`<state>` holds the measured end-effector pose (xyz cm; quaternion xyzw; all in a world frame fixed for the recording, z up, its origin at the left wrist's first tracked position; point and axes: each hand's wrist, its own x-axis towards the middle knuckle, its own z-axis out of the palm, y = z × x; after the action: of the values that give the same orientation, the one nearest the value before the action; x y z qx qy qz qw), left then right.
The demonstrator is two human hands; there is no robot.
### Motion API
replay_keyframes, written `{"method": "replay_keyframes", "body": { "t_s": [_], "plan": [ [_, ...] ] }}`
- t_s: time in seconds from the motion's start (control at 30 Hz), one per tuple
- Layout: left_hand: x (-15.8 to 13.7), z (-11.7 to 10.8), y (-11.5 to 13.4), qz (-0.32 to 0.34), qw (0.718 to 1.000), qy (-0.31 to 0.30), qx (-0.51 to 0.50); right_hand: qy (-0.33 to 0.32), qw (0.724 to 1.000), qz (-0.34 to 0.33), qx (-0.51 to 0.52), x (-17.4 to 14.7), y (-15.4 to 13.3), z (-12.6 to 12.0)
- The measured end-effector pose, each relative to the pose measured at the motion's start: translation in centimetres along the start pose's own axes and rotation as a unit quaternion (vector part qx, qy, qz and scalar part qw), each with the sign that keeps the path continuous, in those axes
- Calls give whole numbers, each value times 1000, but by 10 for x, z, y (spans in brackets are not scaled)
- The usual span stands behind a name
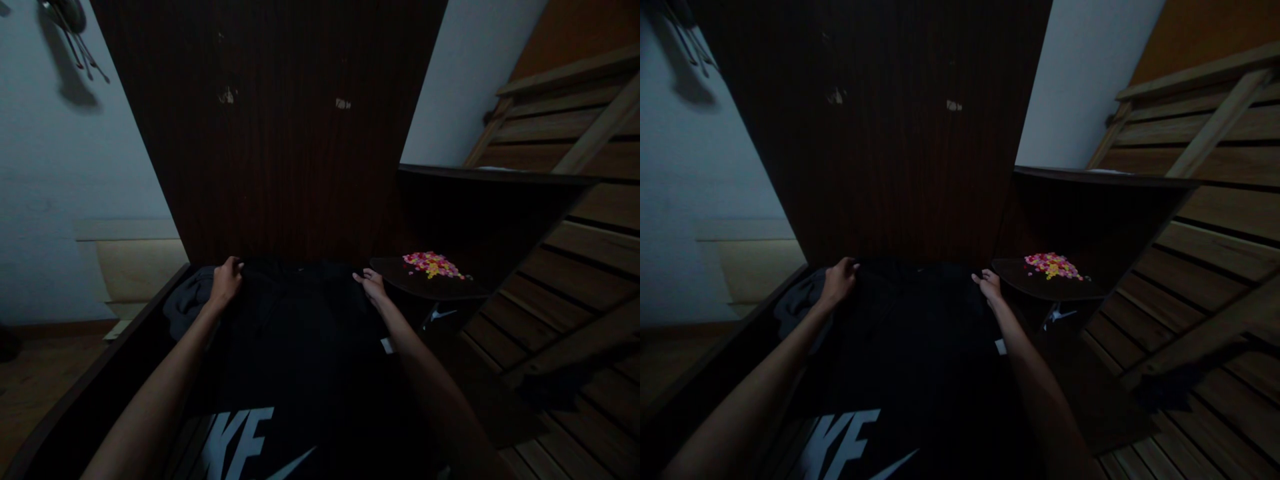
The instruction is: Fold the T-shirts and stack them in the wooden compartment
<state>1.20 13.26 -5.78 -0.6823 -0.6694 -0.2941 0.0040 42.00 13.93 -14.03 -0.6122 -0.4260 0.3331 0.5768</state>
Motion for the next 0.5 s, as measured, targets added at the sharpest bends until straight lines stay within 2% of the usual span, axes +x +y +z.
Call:
{"method": "replay_keyframes", "body": {
  "t_s": [0.1,0.2,0.37,0.43,0.5],
  "plan": [
    [7,10,1,-1,995,-72,63,-3,995,-3,-97,7,4,2],
    [6,21,-1,4,987,-131,96,-24,973,-1,-229,6,17,6],
    [-4,28,0,3,979,-138,149,-22,948,-10,-317,1,27,10],
    [-9,31,4,45,975,-104,190,-12,925,-36,-378,-5,22,13],
    [-15,38,11,128,966,-63,215,-1,883,-94,-460,-13,15,20]
  ]
}}
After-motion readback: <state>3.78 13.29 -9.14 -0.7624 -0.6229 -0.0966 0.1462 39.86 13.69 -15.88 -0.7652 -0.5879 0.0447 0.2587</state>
